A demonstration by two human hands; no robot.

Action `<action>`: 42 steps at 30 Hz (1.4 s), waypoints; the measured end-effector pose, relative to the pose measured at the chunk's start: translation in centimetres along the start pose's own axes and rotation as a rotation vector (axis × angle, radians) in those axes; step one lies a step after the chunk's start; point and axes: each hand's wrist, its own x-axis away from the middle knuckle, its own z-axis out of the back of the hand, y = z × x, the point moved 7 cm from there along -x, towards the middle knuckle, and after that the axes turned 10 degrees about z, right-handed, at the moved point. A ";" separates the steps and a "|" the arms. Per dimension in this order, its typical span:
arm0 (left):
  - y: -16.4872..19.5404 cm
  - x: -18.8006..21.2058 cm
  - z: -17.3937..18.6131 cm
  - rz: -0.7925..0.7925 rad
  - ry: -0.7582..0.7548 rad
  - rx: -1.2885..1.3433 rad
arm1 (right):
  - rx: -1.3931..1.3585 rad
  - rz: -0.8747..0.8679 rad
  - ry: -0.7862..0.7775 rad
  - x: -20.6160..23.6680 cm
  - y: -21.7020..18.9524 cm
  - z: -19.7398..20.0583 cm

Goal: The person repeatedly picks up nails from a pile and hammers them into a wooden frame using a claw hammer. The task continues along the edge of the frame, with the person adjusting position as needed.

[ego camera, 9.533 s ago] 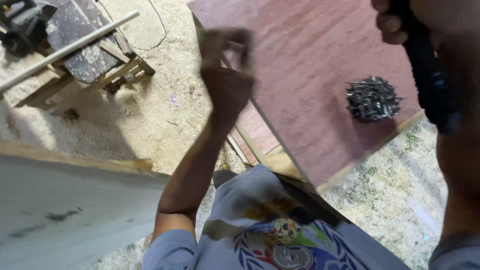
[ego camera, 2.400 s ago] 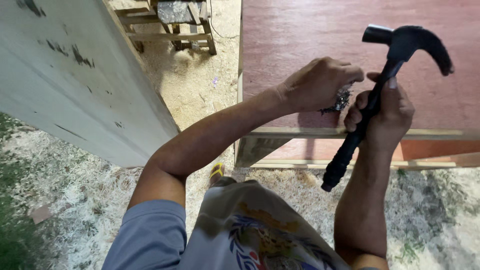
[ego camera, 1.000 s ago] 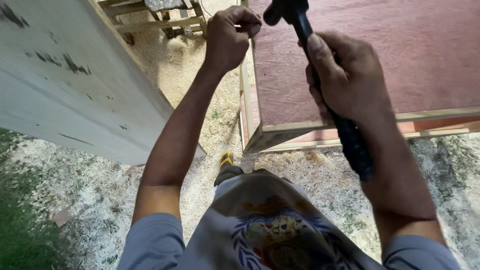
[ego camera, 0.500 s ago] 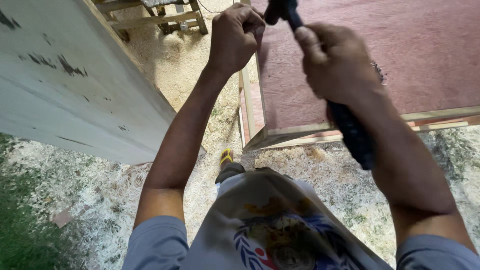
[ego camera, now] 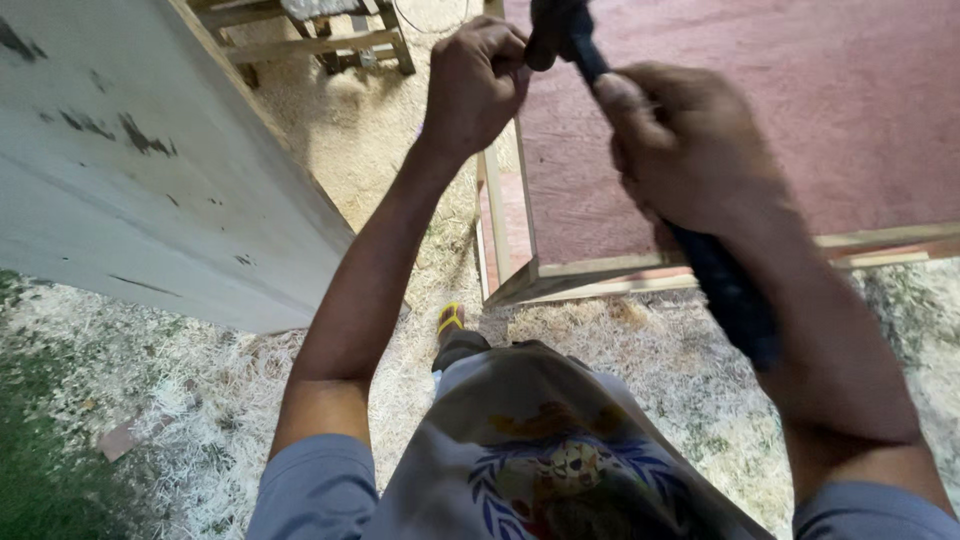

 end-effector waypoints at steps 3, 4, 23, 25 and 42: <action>0.0 0.0 -0.2 0.030 -0.025 0.018 | -0.117 0.184 0.137 1.8 -0.6 2.8; -0.1 0.1 -0.2 0.035 -0.036 0.032 | -0.158 0.291 0.201 2.3 -1.0 3.6; -4.5 3.9 -2.2 0.543 -0.143 0.313 | 0.823 0.600 0.360 0.4 -2.9 0.2; -4.9 4.5 -4.0 0.677 -0.310 0.248 | -0.103 -0.098 0.019 -0.8 2.7 -2.1; -3.8 4.4 -4.4 0.610 -0.315 0.528 | -0.013 0.208 0.160 0.3 0.5 0.1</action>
